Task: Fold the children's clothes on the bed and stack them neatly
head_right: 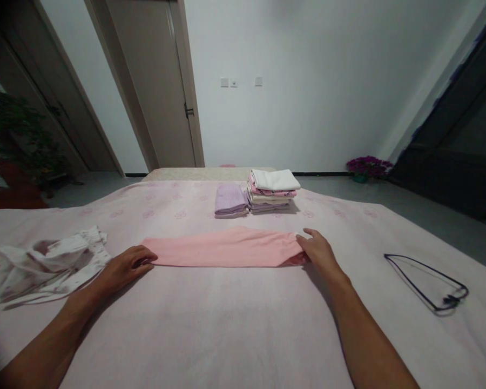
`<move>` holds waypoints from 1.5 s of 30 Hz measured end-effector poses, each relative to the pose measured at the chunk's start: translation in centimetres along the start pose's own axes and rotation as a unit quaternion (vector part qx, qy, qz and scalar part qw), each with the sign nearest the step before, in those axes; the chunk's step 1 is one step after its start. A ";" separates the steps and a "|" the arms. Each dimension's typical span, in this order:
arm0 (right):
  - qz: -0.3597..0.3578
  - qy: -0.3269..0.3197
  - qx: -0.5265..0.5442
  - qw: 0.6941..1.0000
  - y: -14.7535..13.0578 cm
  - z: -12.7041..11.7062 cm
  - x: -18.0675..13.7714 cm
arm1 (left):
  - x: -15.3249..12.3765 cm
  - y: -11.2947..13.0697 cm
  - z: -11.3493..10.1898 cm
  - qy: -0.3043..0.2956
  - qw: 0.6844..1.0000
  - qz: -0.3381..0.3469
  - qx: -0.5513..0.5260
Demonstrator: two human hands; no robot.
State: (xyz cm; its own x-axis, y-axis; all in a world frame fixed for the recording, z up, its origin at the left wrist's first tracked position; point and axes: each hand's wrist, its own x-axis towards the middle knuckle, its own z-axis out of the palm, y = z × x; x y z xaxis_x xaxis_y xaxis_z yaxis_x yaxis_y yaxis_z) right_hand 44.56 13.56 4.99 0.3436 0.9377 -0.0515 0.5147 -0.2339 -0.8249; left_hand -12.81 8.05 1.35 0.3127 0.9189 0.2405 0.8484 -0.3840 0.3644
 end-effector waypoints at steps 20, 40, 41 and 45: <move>0.019 0.022 0.362 0.932 0.2 2.4 0.4 | 0.1 -1.1 0.9 0.101 0.988 -0.117 -0.009; -0.029 -0.013 0.052 0.998 3.9 0.8 2.2 | -0.2 -1.6 1.3 0.065 0.993 -0.067 0.068; -0.035 -0.011 0.031 0.999 3.9 0.6 2.3 | -0.2 -1.6 1.4 0.067 0.993 -0.071 0.068; -0.077 -0.006 -0.069 0.995 4.0 -0.6 2.5 | -0.1 -1.6 1.5 0.076 0.991 -0.081 0.068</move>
State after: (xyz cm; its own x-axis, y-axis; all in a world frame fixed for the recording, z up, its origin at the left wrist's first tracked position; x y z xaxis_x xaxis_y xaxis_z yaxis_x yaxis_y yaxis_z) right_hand 47.92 14.77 1.84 0.2437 0.9679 0.0621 0.6636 -0.1197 -0.7384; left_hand -13.53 8.69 -0.64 0.1087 0.9391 0.3260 0.9353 -0.2077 0.2865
